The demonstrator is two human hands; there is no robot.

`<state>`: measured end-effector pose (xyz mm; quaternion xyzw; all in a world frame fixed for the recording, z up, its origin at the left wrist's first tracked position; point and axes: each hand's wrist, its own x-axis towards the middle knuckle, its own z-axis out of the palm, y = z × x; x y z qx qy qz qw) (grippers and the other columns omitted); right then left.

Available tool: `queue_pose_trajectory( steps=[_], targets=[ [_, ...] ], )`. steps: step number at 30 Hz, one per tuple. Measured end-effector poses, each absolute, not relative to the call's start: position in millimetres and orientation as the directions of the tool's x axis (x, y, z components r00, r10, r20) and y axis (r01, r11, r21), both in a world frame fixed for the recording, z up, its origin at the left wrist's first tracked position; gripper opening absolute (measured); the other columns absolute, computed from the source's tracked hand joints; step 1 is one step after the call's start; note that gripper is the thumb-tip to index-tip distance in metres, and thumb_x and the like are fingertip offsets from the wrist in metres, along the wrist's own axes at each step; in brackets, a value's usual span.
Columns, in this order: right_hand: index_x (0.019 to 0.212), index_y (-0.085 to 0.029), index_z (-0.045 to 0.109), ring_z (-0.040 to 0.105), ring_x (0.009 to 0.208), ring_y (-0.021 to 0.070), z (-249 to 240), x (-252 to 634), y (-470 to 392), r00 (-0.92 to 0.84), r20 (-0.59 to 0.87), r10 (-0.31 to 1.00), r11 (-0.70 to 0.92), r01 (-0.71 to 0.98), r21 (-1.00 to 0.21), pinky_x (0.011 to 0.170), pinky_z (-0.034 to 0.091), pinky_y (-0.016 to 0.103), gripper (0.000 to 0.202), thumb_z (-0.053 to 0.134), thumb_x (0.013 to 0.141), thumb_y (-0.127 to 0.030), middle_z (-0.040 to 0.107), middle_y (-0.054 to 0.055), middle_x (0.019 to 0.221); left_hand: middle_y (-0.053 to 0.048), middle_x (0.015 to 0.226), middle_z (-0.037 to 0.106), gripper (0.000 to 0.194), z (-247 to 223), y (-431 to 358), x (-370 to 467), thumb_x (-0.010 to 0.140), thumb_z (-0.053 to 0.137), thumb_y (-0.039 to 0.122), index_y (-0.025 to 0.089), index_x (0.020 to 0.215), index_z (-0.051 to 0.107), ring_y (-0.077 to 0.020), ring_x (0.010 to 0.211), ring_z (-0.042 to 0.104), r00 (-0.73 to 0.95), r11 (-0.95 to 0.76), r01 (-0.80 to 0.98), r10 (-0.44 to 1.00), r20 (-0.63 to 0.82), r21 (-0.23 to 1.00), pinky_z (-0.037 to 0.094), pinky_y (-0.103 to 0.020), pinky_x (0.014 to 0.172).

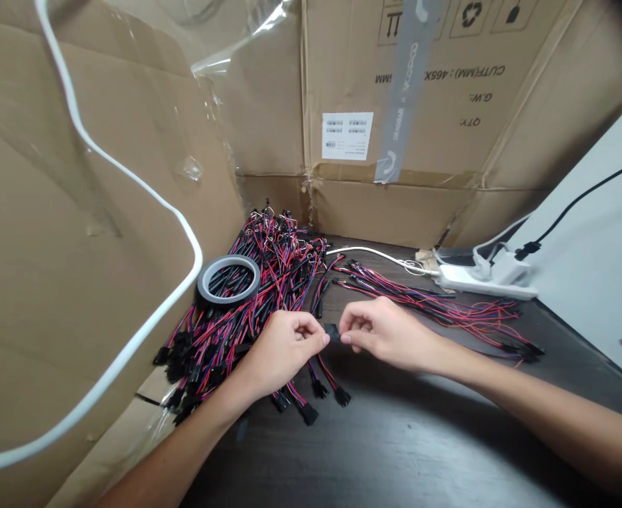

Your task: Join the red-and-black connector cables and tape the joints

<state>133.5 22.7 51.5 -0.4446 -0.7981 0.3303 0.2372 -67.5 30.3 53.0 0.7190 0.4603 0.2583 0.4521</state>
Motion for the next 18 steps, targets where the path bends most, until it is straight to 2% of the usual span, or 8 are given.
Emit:
queue_pose_trajectory(
  steps=[5, 8, 11, 14, 18],
  targets=[
    [0.08, -0.015, 0.064, 0.043, 0.056, 0.0087, 43.5, 132.4, 21.4, -0.504, 0.201, 0.84, 0.519, 0.637, -0.571, 0.058, 0.033, 0.023, 0.014, 0.053, 0.087, -0.02, 0.055, -0.001, 0.06, -0.002, 0.069, 0.065, 0.02, 50.3, 31.0, -69.0, 0.081, 0.058, 0.032, 0.013, 0.075, 0.065, -0.011, 0.063, 0.054, 0.425, -0.254, 0.497, 0.905, 0.022, 0.83, 0.04, -0.022, 0.058],
    [0.077, -0.015, 0.063, 0.037, 0.055, 0.0076, 43.3, 130.6, 20.2, -0.516, 0.25, 0.819, 0.563, 0.639, -0.524, 0.059, 0.03, 0.023, 0.014, 0.052, 0.086, -0.018, 0.049, -0.003, 0.058, 0.003, 0.062, 0.06, 0.018, 48.9, 30.8, -69.1, 0.08, 0.06, 0.03, 0.015, 0.09, 0.057, -0.0092, 0.056, 0.05, 0.38, -0.273, 0.515, 0.922, 0.069, 0.813, 0.037, -0.021, 0.054],
    [0.073, -0.014, 0.061, 0.032, 0.053, 0.0065, 45.0, 129.5, 20.8, -0.513, 0.259, 0.818, 0.566, 0.637, -0.523, 0.057, 0.028, 0.022, 0.012, 0.054, 0.083, -0.015, 0.045, -0.005, 0.055, 0.008, 0.055, 0.052, 0.021, 48.5, 29.2, -68.6, 0.081, 0.059, 0.027, 0.018, 0.097, 0.048, -0.0072, 0.05, 0.043, 0.382, -0.319, 0.531, 0.917, 0.114, 0.785, 0.033, -0.019, 0.051],
    [0.072, -0.014, 0.061, 0.033, 0.052, 0.0062, 46.5, 129.8, 23.2, -0.501, 0.237, 0.832, 0.538, 0.627, -0.564, 0.055, 0.027, 0.021, 0.011, 0.055, 0.081, -0.014, 0.045, -0.006, 0.055, 0.007, 0.057, 0.049, 0.006, 49.3, 27.1, -68.3, 0.087, 0.052, 0.024, 0.018, 0.09, 0.053, -0.0068, 0.053, 0.042, 0.481, -0.45, 0.545, 0.859, 0.177, 0.707, 0.034, -0.019, 0.054],
    [0.073, -0.014, 0.062, 0.035, 0.052, 0.0065, 46.8, 130.6, 25.7, -0.486, 0.201, 0.85, 0.497, 0.617, -0.61, 0.053, 0.027, 0.021, 0.011, 0.055, 0.081, -0.016, 0.046, -0.005, 0.055, 0.004, 0.065, 0.054, 0.015, 50.6, 25.5, -68.5, 0.09, 0.047, 0.022, 0.018, 0.088, 0.061, -0.0074, 0.058, 0.047, 0.557, -0.555, 0.542, 0.8, 0.225, 0.631, 0.036, -0.019, 0.055]
  ],
)
